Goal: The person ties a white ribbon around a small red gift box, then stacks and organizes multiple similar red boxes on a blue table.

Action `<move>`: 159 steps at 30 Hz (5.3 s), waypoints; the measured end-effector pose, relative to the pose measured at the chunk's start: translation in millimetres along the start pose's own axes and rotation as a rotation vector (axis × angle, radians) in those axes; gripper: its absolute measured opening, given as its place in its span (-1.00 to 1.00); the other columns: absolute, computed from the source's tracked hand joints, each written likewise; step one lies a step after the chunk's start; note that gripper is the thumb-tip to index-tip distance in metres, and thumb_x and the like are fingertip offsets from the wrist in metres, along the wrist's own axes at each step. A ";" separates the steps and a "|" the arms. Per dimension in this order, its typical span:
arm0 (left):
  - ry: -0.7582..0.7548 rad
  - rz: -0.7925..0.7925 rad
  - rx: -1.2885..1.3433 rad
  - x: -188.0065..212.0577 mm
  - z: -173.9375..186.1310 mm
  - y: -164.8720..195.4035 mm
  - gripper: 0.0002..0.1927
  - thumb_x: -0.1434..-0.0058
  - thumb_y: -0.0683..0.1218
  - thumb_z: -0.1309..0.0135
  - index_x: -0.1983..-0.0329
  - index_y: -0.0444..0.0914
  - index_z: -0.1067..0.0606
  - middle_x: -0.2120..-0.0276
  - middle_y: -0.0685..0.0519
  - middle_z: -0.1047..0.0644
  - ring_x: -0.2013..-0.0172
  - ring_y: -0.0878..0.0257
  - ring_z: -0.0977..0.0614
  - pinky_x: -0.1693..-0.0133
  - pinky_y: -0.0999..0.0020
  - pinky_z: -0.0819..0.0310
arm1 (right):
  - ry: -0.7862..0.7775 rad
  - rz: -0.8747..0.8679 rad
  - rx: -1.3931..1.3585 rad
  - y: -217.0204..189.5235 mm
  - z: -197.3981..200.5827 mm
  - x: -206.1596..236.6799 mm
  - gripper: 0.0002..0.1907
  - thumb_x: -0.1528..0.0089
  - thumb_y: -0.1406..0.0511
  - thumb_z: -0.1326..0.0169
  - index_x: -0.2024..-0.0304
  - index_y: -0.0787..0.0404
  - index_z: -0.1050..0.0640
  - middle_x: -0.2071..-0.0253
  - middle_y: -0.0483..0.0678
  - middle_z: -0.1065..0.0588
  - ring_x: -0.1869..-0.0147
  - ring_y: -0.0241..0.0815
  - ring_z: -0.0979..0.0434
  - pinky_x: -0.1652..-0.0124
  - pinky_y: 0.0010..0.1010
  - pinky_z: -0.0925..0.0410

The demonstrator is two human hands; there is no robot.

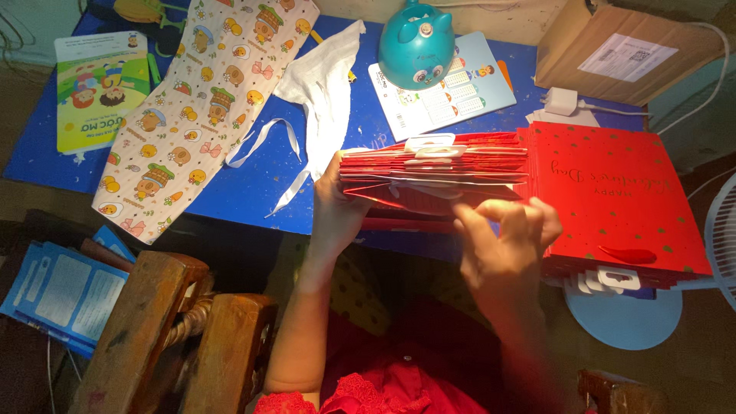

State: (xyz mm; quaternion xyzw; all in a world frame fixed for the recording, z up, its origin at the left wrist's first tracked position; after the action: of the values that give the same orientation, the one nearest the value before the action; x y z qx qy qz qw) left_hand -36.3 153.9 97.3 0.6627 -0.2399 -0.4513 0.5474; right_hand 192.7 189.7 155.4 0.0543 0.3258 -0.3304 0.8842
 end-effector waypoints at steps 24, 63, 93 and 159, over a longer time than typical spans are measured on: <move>0.057 -0.083 -0.124 2.5 -7.7 -5.3 -0.65 -0.13 -0.32 -0.26 0.03 -0.29 -0.48 0.17 -0.03 -0.66 0.10 0.26 -0.72 0.08 0.39 -0.60 | -0.372 0.264 0.212 -32.6 15.8 -59.4 -0.83 -0.18 0.31 -0.07 0.20 0.11 -0.62 0.43 -0.13 -0.48 0.31 -0.15 -0.55 0.30 -0.27 -0.30; 0.077 -0.049 -0.130 6.1 -9.7 -6.8 -0.69 -0.17 -0.27 -0.28 0.05 -0.29 -0.48 0.20 0.00 -0.66 0.14 0.32 -0.70 0.09 0.40 -0.58 | 0.063 -0.055 -0.093 -1.5 0.9 -11.2 -0.79 -0.33 0.40 -0.22 -0.03 0.20 -0.60 0.37 -0.01 -0.53 0.43 -0.06 -0.44 0.35 -0.25 -0.27; 0.079 -0.075 -0.152 8.9 -8.2 -15.2 -0.72 -0.22 -0.26 -0.28 0.07 -0.31 -0.46 0.19 -0.02 -0.65 0.13 0.28 -0.71 0.10 0.38 -0.58 | 0.070 -0.418 -0.213 10.0 -24.6 -12.3 -0.82 -0.26 0.26 -0.28 0.37 0.16 -0.55 0.69 -0.07 -0.30 0.67 -0.20 -0.29 0.52 -0.33 -0.15; 0.073 -0.108 -0.161 5.3 -10.8 -11.5 -0.73 -0.22 -0.29 -0.23 0.05 -0.28 -0.48 0.19 0.00 -0.67 0.14 0.30 -0.72 0.10 0.39 -0.61 | -0.197 0.257 0.231 11.3 17.0 -49.5 -0.79 -0.19 0.34 -0.22 0.13 -0.05 -0.66 0.10 -0.15 -0.33 -0.15 -0.12 -0.30 -0.26 0.04 -0.09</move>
State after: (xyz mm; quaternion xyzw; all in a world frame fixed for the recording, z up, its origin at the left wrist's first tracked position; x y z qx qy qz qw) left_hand -26.5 158.4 84.6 0.6446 -0.1466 -0.4734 0.5821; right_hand 180.7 220.3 197.6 0.1642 0.1880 -0.2535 0.9346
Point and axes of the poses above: each hand's wrist, its own x-axis away from the middle knuckle, its own z-axis out of the back of the hand, y = z × x, the point moved 1 cm from there along -x, towards the middle knuckle
